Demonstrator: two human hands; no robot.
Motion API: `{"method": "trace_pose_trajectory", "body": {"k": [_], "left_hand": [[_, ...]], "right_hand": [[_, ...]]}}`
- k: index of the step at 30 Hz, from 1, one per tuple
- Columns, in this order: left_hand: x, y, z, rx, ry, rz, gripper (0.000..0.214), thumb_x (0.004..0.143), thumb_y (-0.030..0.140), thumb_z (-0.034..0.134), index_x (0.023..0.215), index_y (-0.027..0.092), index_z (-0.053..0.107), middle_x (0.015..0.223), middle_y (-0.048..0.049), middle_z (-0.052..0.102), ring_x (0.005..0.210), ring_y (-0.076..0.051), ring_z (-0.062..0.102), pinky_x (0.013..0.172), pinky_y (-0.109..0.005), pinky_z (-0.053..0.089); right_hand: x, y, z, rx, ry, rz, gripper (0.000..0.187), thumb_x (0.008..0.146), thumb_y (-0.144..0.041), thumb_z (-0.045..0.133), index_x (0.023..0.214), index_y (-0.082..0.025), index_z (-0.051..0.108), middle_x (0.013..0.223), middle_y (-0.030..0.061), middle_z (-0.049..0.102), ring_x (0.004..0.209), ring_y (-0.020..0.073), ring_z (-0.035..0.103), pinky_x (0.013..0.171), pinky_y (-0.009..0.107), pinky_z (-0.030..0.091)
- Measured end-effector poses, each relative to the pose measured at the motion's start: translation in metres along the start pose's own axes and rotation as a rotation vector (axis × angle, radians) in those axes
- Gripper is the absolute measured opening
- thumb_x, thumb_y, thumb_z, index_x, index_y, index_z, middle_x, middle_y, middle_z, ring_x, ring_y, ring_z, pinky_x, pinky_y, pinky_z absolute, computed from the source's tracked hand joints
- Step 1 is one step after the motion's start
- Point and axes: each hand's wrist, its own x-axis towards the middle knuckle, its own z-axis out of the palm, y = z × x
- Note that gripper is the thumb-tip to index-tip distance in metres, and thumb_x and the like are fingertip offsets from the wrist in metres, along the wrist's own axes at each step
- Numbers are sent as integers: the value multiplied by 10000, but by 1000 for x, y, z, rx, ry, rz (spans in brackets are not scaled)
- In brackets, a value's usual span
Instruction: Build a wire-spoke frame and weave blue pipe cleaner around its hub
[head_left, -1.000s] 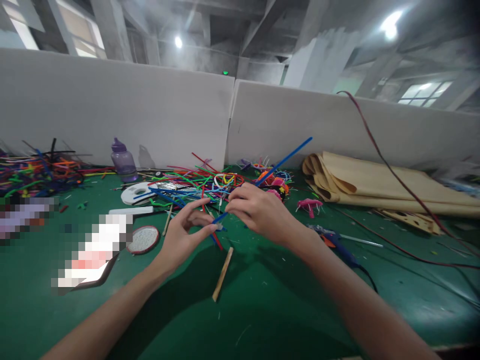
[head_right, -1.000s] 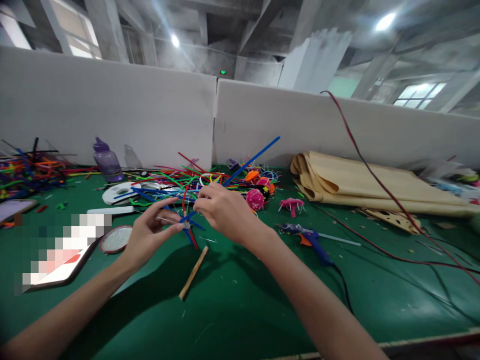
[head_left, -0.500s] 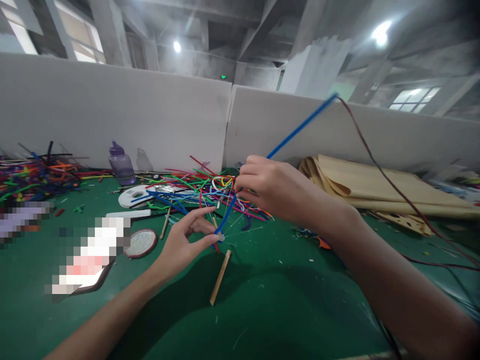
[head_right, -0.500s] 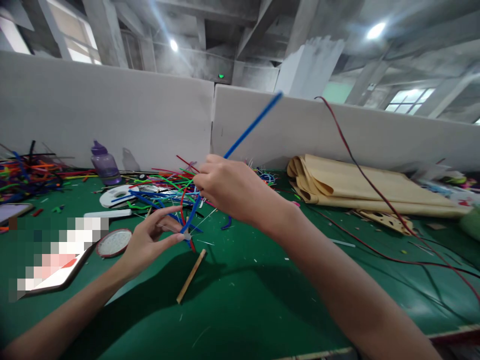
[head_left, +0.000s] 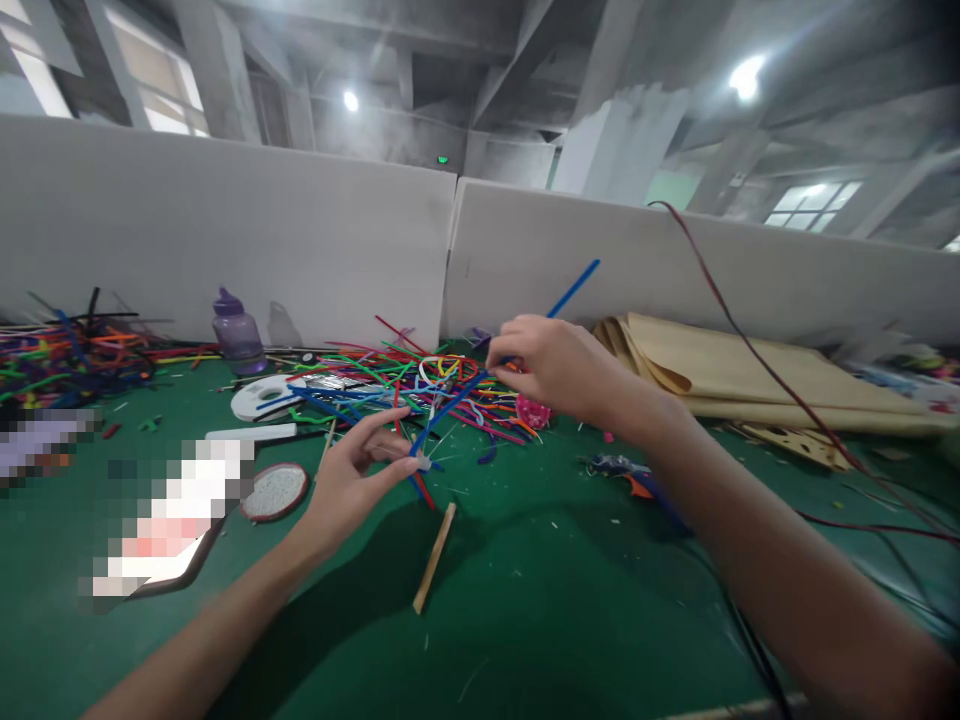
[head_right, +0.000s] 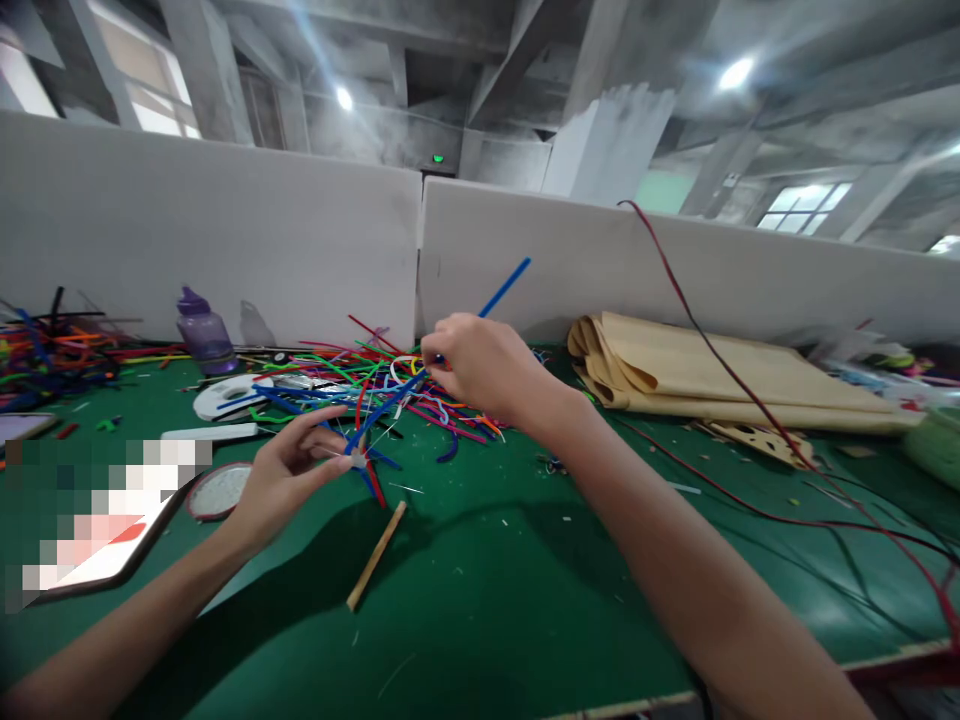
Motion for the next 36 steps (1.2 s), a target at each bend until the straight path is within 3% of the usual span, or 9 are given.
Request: {"method": "trace_pose_trajectory", "body": {"k": [6,13,17,21,26,31,36], "left_hand": [[2,-3,1,11,116,22,494,682,246,700,1150,250,540,789,10,639,759,-136,622,741,-268,516],[1,-3,1,60,192,59,489,681,273,694,1146,229,547,792,-6,645,748,-152,623,731,-306,531],[-1,-2,3,104,171,76,475,692,273,686,1143,233,544,790,-6,648,760,-155,624,735,-301,527],[-3,-4,5,132,150,129,460,696,255,685,1134,245,545,802,1,652,769,-147,624,744,-286,514],[-5,-6,5,160,136,176,446,705,248,677,1131,246,545,817,2,653,794,-145,622,772,-288,502],[-4,-7,7,147,205,182,439,692,265,685,1110,224,558,789,-2,651,775,-159,629,770,-310,504],[-6,-4,10,125,218,171,437,687,260,690,1102,215,559,792,-7,656,787,-166,632,777,-316,505]], "right_hand": [[-49,-20,3,123,-31,66,101,807,-197,498,775,-168,589,832,50,591,845,174,514,727,278,377],[-81,-49,43,370,-243,142,103,814,-162,485,770,-173,578,835,42,593,834,164,527,733,278,419],[-73,-62,53,348,-162,290,144,831,-190,478,925,-151,580,949,75,615,913,198,550,788,326,430],[-53,-77,49,317,-66,295,301,838,-275,502,1106,-138,507,1041,101,606,949,221,568,735,314,443],[-36,-93,52,225,-33,255,170,877,-266,435,943,-159,550,824,58,640,743,194,610,559,266,376],[-35,-94,62,266,87,250,182,891,-226,392,836,-173,557,769,31,634,720,149,586,580,243,333],[-40,-93,67,364,100,256,162,874,-232,422,802,-173,555,739,18,630,662,125,560,569,229,311]]}}
